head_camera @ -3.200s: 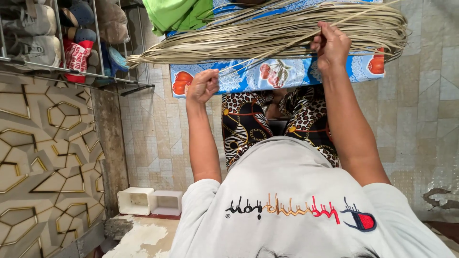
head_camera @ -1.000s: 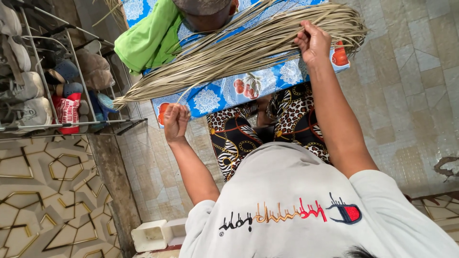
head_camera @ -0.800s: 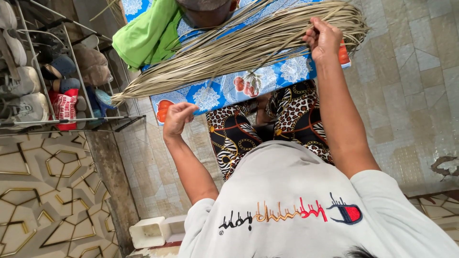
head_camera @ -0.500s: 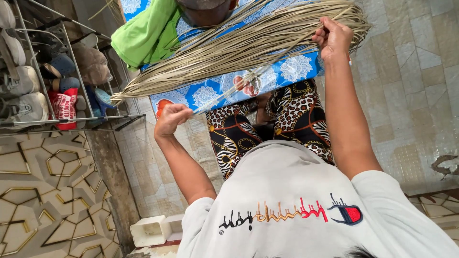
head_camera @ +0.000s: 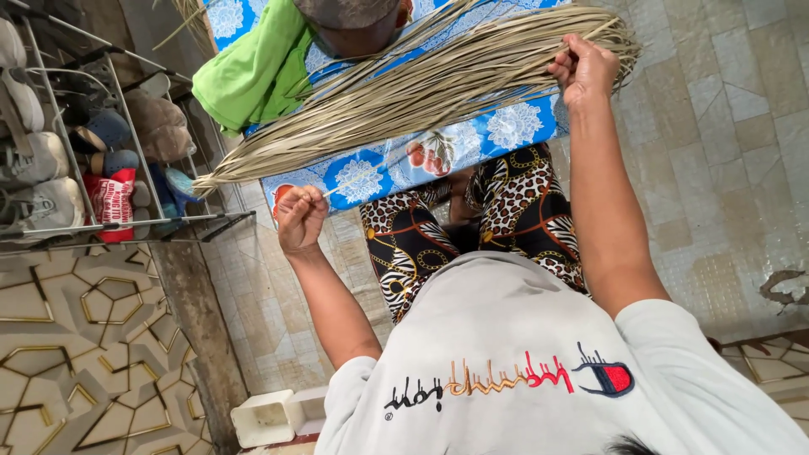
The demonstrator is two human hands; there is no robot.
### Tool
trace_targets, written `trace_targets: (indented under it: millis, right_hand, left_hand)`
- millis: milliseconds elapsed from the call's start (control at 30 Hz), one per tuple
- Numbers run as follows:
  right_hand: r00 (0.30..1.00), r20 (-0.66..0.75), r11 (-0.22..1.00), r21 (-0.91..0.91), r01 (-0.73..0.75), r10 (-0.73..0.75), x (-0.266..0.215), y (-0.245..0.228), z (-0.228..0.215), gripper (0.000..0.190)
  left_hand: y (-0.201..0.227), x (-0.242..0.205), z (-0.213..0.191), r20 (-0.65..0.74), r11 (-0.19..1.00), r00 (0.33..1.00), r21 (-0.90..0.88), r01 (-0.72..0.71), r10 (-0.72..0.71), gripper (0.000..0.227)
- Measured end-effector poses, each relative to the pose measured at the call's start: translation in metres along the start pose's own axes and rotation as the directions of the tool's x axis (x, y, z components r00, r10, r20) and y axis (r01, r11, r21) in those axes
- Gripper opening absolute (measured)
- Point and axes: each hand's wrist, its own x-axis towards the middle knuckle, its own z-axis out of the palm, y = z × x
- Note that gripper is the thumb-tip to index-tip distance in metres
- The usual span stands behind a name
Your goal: Preparing long natural fibers by sorting, stripping, and aligning them for further use.
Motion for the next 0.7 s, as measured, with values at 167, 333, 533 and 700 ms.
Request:
trace_targets:
  millis: [167, 333, 533, 700]
  right_hand:
    - [1.0, 0.006, 1.0, 0.013, 0.0, 0.0, 0.006, 0.0, -0.003, 0.01]
    - [1.0, 0.015, 1.0, -0.008, 0.012, -0.012, 0.013, 0.002, -0.004, 0.009]
    - [0.999, 0.039, 1.0, 0.0, 0.021, -0.021, 0.017, 0.003, -0.01, 0.009]
    - [0.999, 0.04, 1.0, -0.007, 0.017, -0.017, 0.025, 0.001, -0.015, 0.01]
  left_hand:
    - [0.002, -0.005, -0.014, -0.047, 0.991, 0.994, 0.084, 0.107, -0.103, 0.011]
    - [0.021, -0.004, -0.001, -0.178, 0.856, 0.94, 0.391, 0.338, -0.29, 0.01]
    - [0.029, 0.002, 0.009, -0.121, 0.71, 0.901, 0.575, 0.405, -0.416, 0.009]
    - [0.012, 0.007, 0.003, -0.029, 0.841, 0.932, 0.422, 0.338, -0.36, 0.008]
